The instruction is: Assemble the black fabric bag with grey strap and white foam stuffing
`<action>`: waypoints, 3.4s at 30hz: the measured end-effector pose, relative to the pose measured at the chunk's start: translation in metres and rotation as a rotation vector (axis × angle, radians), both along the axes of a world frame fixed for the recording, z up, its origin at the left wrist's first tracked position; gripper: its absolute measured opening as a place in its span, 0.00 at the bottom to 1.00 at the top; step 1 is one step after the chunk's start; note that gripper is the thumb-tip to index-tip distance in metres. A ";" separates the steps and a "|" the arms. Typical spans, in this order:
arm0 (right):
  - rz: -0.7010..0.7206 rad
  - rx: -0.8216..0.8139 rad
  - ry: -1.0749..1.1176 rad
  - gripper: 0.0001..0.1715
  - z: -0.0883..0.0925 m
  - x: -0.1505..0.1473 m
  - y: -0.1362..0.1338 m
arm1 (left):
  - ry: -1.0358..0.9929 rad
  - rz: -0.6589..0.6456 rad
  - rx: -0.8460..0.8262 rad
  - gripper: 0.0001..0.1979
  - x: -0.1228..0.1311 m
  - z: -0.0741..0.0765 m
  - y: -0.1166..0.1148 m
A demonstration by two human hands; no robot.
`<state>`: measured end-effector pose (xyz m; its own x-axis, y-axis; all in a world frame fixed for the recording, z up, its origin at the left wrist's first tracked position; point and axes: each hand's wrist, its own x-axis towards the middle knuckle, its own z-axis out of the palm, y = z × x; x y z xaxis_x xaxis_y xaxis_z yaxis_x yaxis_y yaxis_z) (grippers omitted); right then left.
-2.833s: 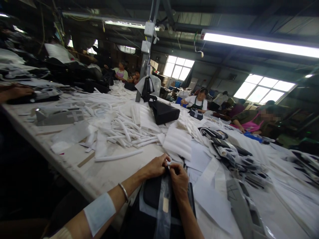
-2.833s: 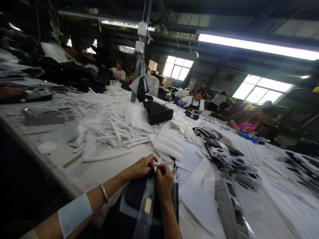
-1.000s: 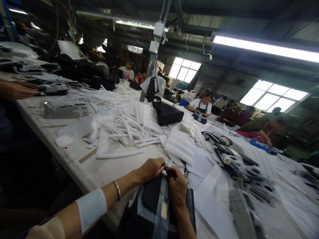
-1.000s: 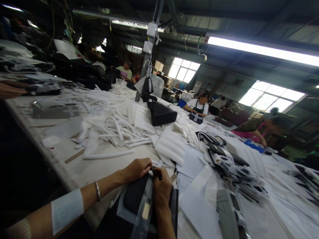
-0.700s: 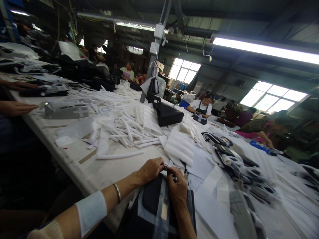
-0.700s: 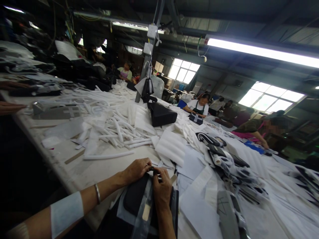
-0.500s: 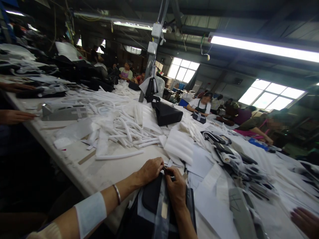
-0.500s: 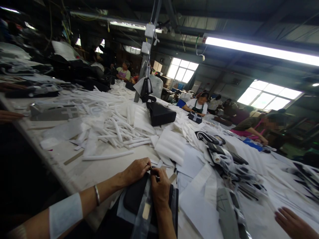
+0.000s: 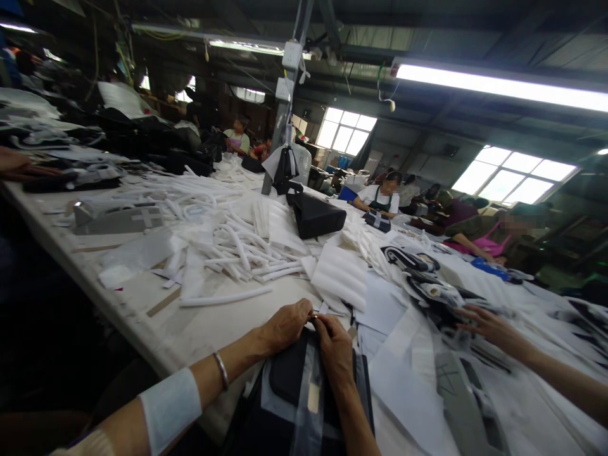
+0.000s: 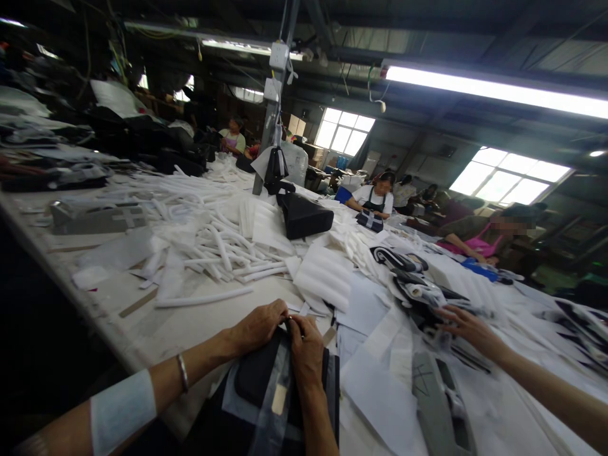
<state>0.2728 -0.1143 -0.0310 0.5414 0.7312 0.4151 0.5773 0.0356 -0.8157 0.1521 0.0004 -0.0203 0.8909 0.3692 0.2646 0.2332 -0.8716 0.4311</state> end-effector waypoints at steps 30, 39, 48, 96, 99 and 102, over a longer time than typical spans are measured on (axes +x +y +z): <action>-0.006 0.089 -0.144 0.10 -0.001 -0.003 -0.004 | -0.053 0.060 -0.300 0.08 0.005 0.005 0.006; -0.007 0.233 -0.265 0.07 0.002 -0.003 -0.011 | -0.003 -0.227 -0.459 0.11 0.021 0.033 0.029; -0.068 0.263 -0.207 0.10 0.005 -0.002 -0.013 | -0.024 -0.293 -0.394 0.09 0.008 0.046 0.025; -0.093 0.304 -0.366 0.09 -0.003 0.000 -0.012 | 0.030 -0.139 -0.221 0.08 0.005 0.047 0.022; -0.136 0.316 -0.307 0.07 -0.001 0.000 -0.012 | 0.020 -0.051 -0.287 0.10 0.011 0.043 0.027; -0.211 0.311 -0.173 0.11 -0.001 0.000 -0.013 | -0.048 -0.023 -0.309 0.15 0.014 0.043 0.028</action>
<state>0.2728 -0.1271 -0.0322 0.5683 0.4371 0.6972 0.7263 0.1317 -0.6746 0.1658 0.0280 0.0229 0.8891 0.4188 0.1847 0.1880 -0.7021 0.6868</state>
